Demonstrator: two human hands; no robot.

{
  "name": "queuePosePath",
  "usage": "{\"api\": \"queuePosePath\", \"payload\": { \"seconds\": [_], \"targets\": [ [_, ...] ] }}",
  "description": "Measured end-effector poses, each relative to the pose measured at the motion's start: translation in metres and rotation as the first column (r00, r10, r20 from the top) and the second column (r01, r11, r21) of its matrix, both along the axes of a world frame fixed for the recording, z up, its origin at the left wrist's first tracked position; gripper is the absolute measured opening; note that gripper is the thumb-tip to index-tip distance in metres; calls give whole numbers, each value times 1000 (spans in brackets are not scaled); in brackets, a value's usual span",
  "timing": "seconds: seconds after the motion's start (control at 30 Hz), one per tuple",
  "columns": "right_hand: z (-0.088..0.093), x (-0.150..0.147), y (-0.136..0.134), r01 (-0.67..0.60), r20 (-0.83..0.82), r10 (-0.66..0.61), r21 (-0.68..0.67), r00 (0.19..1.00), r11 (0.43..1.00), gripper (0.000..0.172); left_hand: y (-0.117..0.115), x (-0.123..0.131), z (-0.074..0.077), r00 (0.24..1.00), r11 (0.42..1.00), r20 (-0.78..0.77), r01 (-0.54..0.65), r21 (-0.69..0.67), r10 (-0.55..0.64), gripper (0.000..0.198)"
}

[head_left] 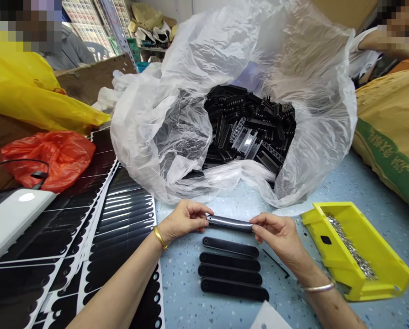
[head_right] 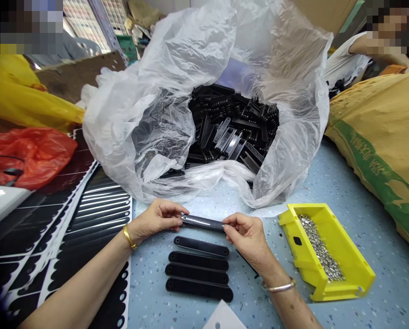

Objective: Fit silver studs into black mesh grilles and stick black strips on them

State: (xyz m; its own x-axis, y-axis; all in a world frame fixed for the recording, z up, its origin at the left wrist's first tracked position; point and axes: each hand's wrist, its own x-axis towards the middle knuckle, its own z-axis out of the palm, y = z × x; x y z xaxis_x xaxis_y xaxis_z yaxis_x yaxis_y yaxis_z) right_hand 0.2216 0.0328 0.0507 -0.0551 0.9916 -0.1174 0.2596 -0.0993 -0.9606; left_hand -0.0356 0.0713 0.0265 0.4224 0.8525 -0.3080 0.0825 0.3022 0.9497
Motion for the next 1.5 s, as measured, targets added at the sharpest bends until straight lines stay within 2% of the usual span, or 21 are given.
{"api": "queuePosePath", "payload": {
  "seconds": [0.3,0.6,0.9,1.2,1.5],
  "targets": [
    [-11,-4,1,63,18,-64,41,998,997,15,0,2,2,999,998,1,-39,-42,39,28],
    [-11,-8,-4,57,244,-106,200,964,978,6,0,1,4,999,1000,-31,-22,-23,21,26],
    [-6,-5,-2,81,58,-84,54,995,995,15,1,2,2,999,998,-30,-20,-62,18,28],
    [1,-6,-6,72,44,-83,197,996,978,8,0,1,2,1000,999,-22,-10,-51,9,30],
    [-3,-3,-4,68,20,-71,149,997,987,10,1,1,1,1000,999,-18,-5,-49,4,31]
  ]
}}
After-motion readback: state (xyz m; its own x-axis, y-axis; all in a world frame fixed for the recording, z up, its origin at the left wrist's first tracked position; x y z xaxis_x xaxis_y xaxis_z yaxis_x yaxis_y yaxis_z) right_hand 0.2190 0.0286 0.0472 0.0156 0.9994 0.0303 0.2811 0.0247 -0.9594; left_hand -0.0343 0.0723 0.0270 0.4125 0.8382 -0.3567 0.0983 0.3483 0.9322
